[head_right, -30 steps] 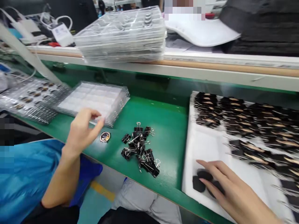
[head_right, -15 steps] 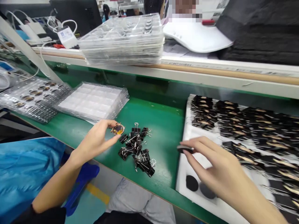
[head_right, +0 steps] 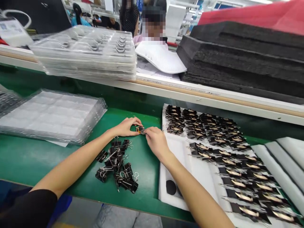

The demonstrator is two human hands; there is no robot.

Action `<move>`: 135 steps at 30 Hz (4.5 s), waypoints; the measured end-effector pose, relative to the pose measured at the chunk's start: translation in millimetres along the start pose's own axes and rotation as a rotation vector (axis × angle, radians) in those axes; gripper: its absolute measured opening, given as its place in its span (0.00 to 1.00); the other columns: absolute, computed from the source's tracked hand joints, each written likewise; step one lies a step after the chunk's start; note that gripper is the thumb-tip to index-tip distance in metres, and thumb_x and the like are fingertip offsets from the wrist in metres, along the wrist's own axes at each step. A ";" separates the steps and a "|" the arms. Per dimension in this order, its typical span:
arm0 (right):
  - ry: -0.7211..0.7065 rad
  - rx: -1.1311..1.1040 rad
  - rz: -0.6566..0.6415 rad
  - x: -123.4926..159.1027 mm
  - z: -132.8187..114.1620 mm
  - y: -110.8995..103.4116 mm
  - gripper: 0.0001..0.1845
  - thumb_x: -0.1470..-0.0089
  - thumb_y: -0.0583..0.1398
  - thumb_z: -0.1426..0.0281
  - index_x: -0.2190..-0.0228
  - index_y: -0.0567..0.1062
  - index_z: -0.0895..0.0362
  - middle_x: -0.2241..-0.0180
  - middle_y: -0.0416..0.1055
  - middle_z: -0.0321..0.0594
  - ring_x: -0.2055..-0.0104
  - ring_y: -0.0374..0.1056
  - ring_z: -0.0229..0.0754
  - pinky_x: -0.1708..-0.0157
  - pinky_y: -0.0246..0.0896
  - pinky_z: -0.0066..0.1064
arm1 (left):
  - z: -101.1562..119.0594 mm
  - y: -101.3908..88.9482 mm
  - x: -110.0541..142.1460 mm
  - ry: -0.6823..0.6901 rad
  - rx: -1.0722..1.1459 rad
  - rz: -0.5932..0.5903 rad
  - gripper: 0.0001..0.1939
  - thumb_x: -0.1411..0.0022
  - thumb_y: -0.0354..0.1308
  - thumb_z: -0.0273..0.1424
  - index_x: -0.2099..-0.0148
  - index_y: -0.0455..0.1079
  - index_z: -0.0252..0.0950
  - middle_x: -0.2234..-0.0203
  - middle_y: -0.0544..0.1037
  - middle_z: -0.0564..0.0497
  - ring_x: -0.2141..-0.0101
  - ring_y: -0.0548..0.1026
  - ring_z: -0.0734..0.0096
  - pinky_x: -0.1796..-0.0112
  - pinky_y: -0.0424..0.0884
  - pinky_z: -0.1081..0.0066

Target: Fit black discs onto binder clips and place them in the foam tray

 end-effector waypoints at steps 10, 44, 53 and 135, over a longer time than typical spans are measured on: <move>-0.013 0.147 -0.190 4.9 -3.5 26.8 0.24 0.40 0.54 0.80 0.48 0.80 0.57 0.44 0.76 0.50 0.44 0.73 0.56 0.46 0.73 0.52 | -1.9 4.8 -3.2 0.029 -0.057 -0.068 0.28 0.40 0.66 0.42 0.41 0.64 0.43 0.42 0.78 0.49 0.44 0.71 0.55 0.46 0.58 0.59; 0.414 0.035 0.054 -55.2 26.1 -0.4 0.26 0.31 0.46 0.60 0.42 0.73 0.56 0.45 0.72 0.55 0.39 0.64 0.57 0.38 0.58 0.54 | -4.5 3.4 1.0 0.112 -0.057 0.038 0.11 0.36 0.61 0.39 0.55 0.73 0.40 0.56 0.79 0.49 0.52 0.73 0.58 0.49 0.63 0.61; 0.694 0.145 -0.050 -37.7 62.0 47.9 0.31 0.30 0.43 0.56 0.36 0.65 0.60 0.39 0.62 0.61 0.34 0.56 0.62 0.36 0.50 0.58 | 0.2 2.3 1.7 0.091 -0.062 0.019 0.10 0.42 0.65 0.37 0.58 0.74 0.40 0.59 0.80 0.51 0.53 0.74 0.59 0.52 0.61 0.63; 0.732 -0.341 0.020 17.3 4.2 -22.4 0.21 0.47 0.61 0.50 0.77 0.72 0.54 0.76 0.73 0.40 0.73 0.66 0.43 0.69 0.59 0.34 | -2.0 -3.7 8.6 -0.122 -0.270 0.260 0.16 0.32 0.55 0.40 0.46 0.74 0.41 0.52 0.75 0.42 0.46 0.67 0.48 0.48 0.57 0.51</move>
Point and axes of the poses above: each hand's wrist, its own x-axis away from the middle knuckle, its own y-axis out of the palm, z = x × y, the point moved 6 cm from there along -x, towards the middle knuckle
